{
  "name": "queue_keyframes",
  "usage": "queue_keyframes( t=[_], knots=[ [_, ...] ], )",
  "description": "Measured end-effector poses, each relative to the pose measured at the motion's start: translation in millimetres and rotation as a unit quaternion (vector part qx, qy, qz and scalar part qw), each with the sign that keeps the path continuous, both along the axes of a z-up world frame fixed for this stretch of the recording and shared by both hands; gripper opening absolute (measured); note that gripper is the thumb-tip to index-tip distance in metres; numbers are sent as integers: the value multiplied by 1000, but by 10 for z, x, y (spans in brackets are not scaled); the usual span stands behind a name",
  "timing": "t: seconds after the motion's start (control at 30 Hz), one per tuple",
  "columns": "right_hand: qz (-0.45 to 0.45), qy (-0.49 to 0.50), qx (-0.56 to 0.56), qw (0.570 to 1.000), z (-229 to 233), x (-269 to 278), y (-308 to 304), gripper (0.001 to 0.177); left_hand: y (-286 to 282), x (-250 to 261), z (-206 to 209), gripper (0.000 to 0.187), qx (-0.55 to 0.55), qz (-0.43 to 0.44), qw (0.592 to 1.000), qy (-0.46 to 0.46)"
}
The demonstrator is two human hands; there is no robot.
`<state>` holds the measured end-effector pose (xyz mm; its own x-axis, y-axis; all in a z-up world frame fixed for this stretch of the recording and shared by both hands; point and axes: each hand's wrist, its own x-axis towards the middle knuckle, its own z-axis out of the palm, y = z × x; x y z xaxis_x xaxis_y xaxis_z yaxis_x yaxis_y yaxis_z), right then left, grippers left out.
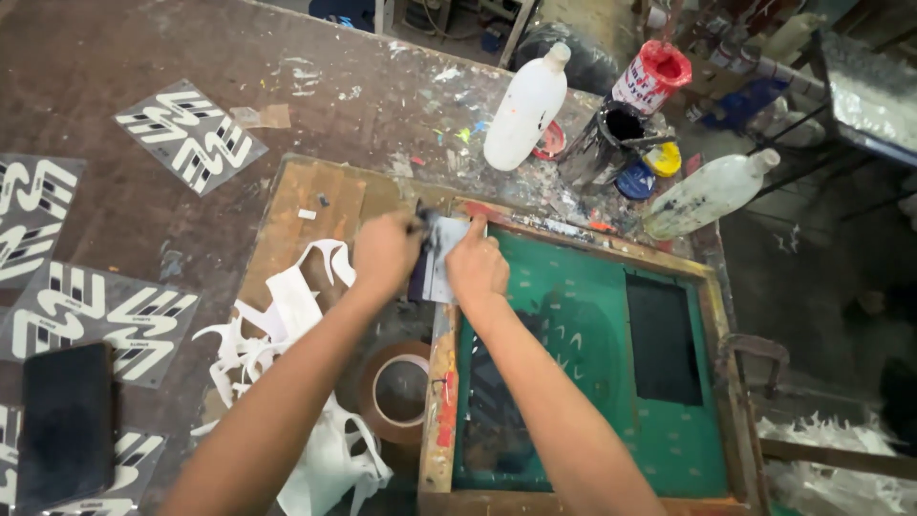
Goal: The person uses a white cloth to wipe a green screen printing frame, then uses a squeegee to apply white ink through the stencil onto a surface below. They lift the frame to reveal the printed design and repeat the process.
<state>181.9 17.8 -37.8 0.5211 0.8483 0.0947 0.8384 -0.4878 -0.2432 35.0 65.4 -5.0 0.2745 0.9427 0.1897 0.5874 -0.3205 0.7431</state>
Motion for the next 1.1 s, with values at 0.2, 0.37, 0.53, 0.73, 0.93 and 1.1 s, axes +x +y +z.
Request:
queue_keyframes(
  t=[0.2, 0.37, 0.53, 0.73, 0.93, 1.1],
  knots=[
    [0, 1, 17, 1000, 37, -3, 45, 51, 578, 208, -36, 17, 10, 69, 998, -7],
    [-4, -3, 16, 1000, -9, 15, 54, 55, 193, -224, 441, 21, 52, -61, 986, 144],
    [-19, 33, -12, 999, 8, 33, 92, 54, -397, -317, 437, 22, 52, -68, 994, 66],
    [-16, 35, -6, 999, 10, 14, 28, 58, -661, -387, -75, 23, 113, -82, 990, -15],
    [-10, 14, 0, 1000, -64, 47, 28, 54, -79, -45, -23, 21, 20, -35, 998, -40],
    [-14, 4, 9, 1000, -76, 17, 64, 57, 64, 44, -26, 24, -26, 7, 999, -38]
  ],
)
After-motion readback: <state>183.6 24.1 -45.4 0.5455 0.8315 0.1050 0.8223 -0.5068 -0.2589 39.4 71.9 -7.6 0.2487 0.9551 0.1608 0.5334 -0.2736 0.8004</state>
